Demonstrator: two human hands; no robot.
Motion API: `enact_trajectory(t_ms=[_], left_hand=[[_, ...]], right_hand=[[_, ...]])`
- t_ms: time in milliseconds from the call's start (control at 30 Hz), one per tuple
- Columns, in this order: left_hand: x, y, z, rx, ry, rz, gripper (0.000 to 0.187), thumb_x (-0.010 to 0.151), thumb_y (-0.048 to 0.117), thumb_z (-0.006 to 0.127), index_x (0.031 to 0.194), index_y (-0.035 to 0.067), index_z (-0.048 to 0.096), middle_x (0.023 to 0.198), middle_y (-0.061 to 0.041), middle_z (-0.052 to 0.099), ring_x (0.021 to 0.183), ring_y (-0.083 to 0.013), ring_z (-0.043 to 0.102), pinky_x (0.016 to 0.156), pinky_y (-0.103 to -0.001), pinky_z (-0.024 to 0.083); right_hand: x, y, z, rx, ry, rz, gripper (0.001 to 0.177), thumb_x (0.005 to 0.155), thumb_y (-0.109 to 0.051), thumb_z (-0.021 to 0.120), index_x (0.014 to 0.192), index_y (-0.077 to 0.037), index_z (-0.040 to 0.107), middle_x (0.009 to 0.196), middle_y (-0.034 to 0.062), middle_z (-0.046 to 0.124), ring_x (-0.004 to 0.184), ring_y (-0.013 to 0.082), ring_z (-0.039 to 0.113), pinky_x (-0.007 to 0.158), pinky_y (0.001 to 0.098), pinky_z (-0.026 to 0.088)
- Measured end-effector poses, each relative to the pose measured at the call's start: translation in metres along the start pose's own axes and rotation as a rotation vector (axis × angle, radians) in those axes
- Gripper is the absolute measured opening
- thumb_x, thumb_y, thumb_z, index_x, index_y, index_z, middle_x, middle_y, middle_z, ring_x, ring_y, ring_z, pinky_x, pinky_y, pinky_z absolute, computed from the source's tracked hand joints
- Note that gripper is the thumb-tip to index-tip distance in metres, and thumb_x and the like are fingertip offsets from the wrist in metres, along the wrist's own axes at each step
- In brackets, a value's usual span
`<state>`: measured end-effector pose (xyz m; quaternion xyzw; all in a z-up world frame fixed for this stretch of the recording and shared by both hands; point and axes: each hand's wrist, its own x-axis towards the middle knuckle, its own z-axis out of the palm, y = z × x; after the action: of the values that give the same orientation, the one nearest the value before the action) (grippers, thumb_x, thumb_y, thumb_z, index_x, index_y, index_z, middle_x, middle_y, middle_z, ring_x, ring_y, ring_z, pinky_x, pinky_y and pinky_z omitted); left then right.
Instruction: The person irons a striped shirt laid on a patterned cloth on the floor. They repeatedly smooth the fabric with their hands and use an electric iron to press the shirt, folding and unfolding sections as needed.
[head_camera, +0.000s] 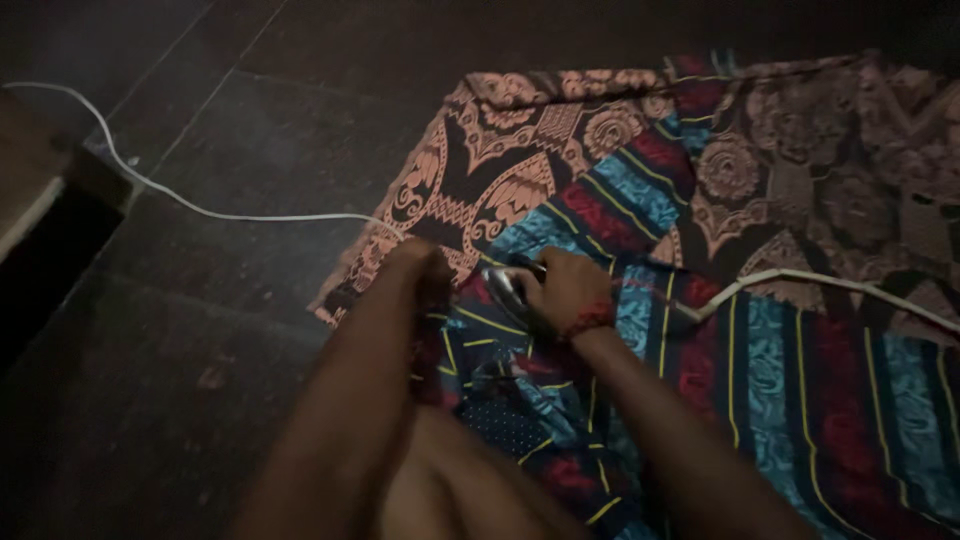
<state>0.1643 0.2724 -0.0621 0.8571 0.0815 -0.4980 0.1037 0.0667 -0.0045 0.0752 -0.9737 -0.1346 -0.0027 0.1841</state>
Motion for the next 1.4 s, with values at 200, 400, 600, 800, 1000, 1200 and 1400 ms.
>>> enact_trajectory(t_ms=[200, 400, 600, 800, 1000, 1200, 1400], left_hand=[[-0.003, -0.005, 0.007, 0.023, 0.004, -0.010, 0.022, 0.091, 0.016, 0.072, 0.110, 0.005, 0.076, 0.106, -0.015, 0.072, 0.093, -0.0271, 0.069, 0.076, -0.041, 0.055], [-0.004, 0.006, 0.007, 0.036, 0.003, 0.005, 0.022, 0.093, 0.016, 0.071, 0.111, 0.004, 0.076, 0.109, -0.016, 0.072, 0.095, -0.0278, 0.069, 0.078, -0.042, 0.055], [-0.010, 0.006, 0.003, 0.051, 0.018, -0.004, 0.022, 0.095, 0.017, 0.069, 0.112, 0.004, 0.075, 0.111, -0.016, 0.071, 0.097, -0.0286, 0.068, 0.079, -0.042, 0.055], [-0.007, 0.012, -0.001, 0.071, 0.015, -0.005, 0.023, 0.096, 0.017, 0.067, 0.113, 0.004, 0.075, 0.113, -0.017, 0.071, 0.100, -0.0294, 0.068, 0.081, -0.042, 0.055], [-0.003, 0.008, 0.004, 0.079, 0.014, -0.022, 0.023, 0.098, 0.018, 0.066, 0.114, 0.004, 0.075, 0.115, -0.018, 0.070, 0.102, -0.0301, 0.068, 0.082, -0.043, 0.055], [-0.013, 0.020, -0.004, 0.106, 0.021, -0.026, 0.024, 0.100, 0.018, 0.064, 0.115, 0.004, 0.075, 0.118, -0.019, 0.070, 0.104, -0.0309, 0.068, 0.084, -0.043, 0.055], [-0.021, 0.023, -0.009, 0.089, 0.015, -0.028, 0.024, 0.101, 0.019, 0.062, 0.116, 0.004, 0.074, 0.120, -0.019, 0.069, 0.106, -0.0317, 0.068, 0.086, -0.044, 0.055]], right_hand=[[0.010, 0.011, 0.004, 0.026, 0.150, -0.057, 0.050, 0.089, -0.056, 0.066, 0.101, -0.009, 0.075, 0.092, 0.0197, 0.075, 0.088, 0.0404, 0.072, 0.075, 0.0525, 0.056], [0.022, 0.025, 0.009, 0.007, 0.107, 0.069, 0.049, 0.089, -0.057, 0.066, 0.101, -0.009, 0.073, 0.093, 0.0193, 0.075, 0.088, 0.0411, 0.072, 0.076, 0.0530, 0.056], [0.020, 0.034, 0.004, 0.058, 0.114, -0.044, 0.049, 0.087, -0.060, 0.066, 0.101, -0.014, 0.075, 0.089, 0.0160, 0.076, 0.085, 0.0385, 0.072, 0.075, 0.0504, 0.056], [-0.008, 0.057, -0.012, 0.108, -0.110, -0.562, 0.048, 0.079, -0.062, 0.071, 0.100, -0.019, 0.078, 0.086, 0.0109, 0.076, 0.081, 0.0337, 0.073, 0.071, 0.0457, 0.056], [-0.022, 0.064, -0.014, 0.066, -0.139, -0.425, 0.045, 0.083, -0.058, 0.068, 0.104, -0.019, 0.078, 0.088, 0.0110, 0.077, 0.081, 0.0340, 0.073, 0.070, 0.0460, 0.057], [-0.013, 0.054, -0.013, 0.039, 0.066, 0.044, 0.044, 0.089, -0.057, 0.065, 0.105, -0.019, 0.077, 0.092, 0.0140, 0.076, 0.082, 0.0359, 0.073, 0.071, 0.0485, 0.056], [-0.026, 0.051, -0.019, 0.002, -0.136, -0.298, 0.046, 0.084, -0.061, 0.067, 0.100, -0.019, 0.079, 0.092, 0.0087, 0.077, 0.083, 0.0324, 0.073, 0.071, 0.0464, 0.057]])
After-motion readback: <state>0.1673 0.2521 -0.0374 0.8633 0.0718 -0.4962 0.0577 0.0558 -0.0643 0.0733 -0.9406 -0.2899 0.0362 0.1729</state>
